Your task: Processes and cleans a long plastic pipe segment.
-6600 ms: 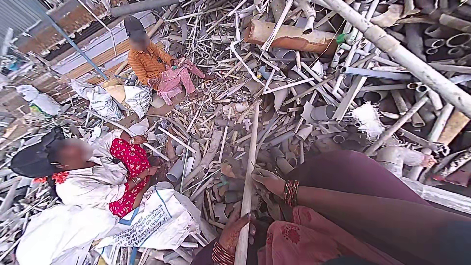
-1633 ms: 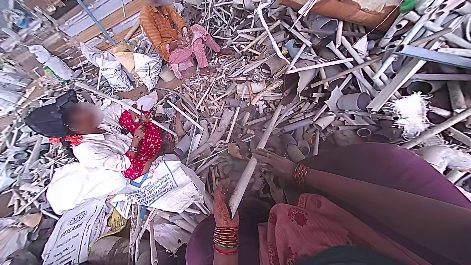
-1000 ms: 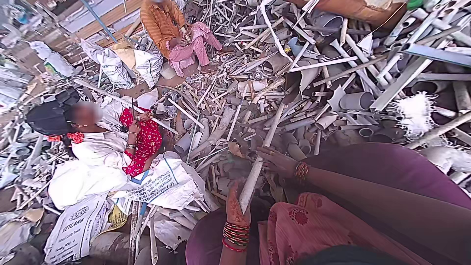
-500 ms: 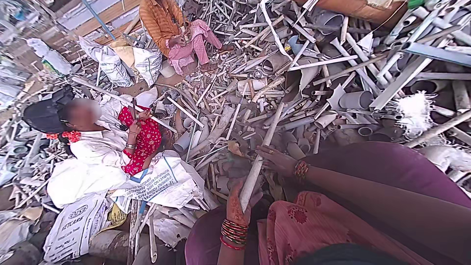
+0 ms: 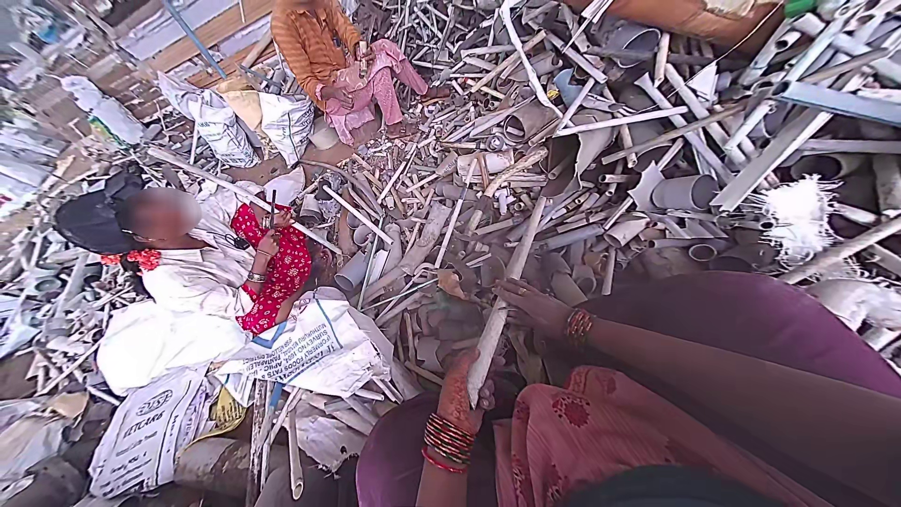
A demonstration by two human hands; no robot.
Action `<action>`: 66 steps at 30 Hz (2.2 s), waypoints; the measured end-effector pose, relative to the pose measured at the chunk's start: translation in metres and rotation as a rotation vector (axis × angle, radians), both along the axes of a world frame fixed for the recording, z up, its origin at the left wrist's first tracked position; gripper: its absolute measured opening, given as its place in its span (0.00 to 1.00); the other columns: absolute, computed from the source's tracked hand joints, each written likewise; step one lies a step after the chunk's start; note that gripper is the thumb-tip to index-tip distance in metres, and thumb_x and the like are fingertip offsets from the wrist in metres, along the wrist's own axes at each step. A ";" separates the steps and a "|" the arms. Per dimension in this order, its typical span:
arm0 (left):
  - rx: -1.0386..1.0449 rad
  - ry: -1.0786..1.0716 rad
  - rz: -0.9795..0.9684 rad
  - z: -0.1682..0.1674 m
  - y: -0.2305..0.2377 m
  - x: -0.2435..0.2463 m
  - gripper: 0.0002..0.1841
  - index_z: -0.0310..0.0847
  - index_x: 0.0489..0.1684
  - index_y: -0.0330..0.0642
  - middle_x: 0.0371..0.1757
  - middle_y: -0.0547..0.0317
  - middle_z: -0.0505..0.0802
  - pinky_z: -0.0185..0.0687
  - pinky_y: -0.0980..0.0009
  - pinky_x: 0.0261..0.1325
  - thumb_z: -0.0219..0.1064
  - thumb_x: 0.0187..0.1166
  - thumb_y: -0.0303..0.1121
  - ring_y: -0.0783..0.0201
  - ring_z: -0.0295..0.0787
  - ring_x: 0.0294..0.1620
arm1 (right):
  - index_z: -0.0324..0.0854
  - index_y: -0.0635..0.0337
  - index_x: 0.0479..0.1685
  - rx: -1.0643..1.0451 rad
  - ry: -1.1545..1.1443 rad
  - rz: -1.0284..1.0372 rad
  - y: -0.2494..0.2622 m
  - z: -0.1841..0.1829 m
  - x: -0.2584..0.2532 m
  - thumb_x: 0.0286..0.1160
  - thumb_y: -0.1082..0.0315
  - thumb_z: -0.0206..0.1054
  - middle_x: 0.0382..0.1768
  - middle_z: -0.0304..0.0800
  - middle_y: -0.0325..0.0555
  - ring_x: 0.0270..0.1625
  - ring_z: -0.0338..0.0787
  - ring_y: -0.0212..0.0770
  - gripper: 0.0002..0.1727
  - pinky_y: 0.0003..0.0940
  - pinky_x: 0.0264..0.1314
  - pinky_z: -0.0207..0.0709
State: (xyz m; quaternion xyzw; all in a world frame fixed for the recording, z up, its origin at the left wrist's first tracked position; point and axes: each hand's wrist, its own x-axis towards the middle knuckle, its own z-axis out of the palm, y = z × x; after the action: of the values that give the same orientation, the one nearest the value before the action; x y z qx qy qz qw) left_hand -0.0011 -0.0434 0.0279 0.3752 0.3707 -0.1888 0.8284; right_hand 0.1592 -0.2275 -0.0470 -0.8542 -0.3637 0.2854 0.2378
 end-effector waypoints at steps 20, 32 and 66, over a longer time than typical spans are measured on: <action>0.296 -0.109 -0.321 0.009 -0.014 -0.006 0.21 0.59 0.78 0.35 0.32 0.58 0.82 0.69 0.83 0.17 0.52 0.91 0.32 0.76 0.70 0.14 | 0.75 0.70 0.77 0.042 -0.167 0.130 -0.008 -0.019 0.007 0.76 0.80 0.65 0.80 0.73 0.67 0.90 0.60 0.71 0.26 0.59 0.91 0.53; 0.489 -0.278 -0.671 0.060 0.006 -0.016 0.35 0.47 0.88 0.37 0.46 0.57 0.80 0.68 0.79 0.25 0.60 0.81 0.28 0.77 0.68 0.22 | 0.75 0.74 0.76 0.125 -0.175 0.119 0.005 0.031 -0.021 0.77 0.84 0.57 0.78 0.75 0.72 0.85 0.67 0.73 0.25 0.57 0.91 0.54; 0.456 -0.049 -0.220 0.031 -0.013 -0.013 0.14 0.65 0.71 0.35 0.31 0.58 0.82 0.71 0.83 0.16 0.47 0.93 0.29 0.75 0.74 0.15 | 0.76 0.73 0.73 0.119 0.106 -0.250 -0.010 0.051 0.012 0.87 0.73 0.60 0.65 0.84 0.71 0.71 0.83 0.66 0.20 0.57 0.78 0.71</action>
State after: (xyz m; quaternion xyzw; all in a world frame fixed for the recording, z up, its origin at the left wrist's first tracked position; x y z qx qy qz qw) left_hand -0.0143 -0.0563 0.0590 0.5948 0.3405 -0.1800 0.7057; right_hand 0.1708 -0.2376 0.0044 -0.8611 -0.2574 0.2762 0.3405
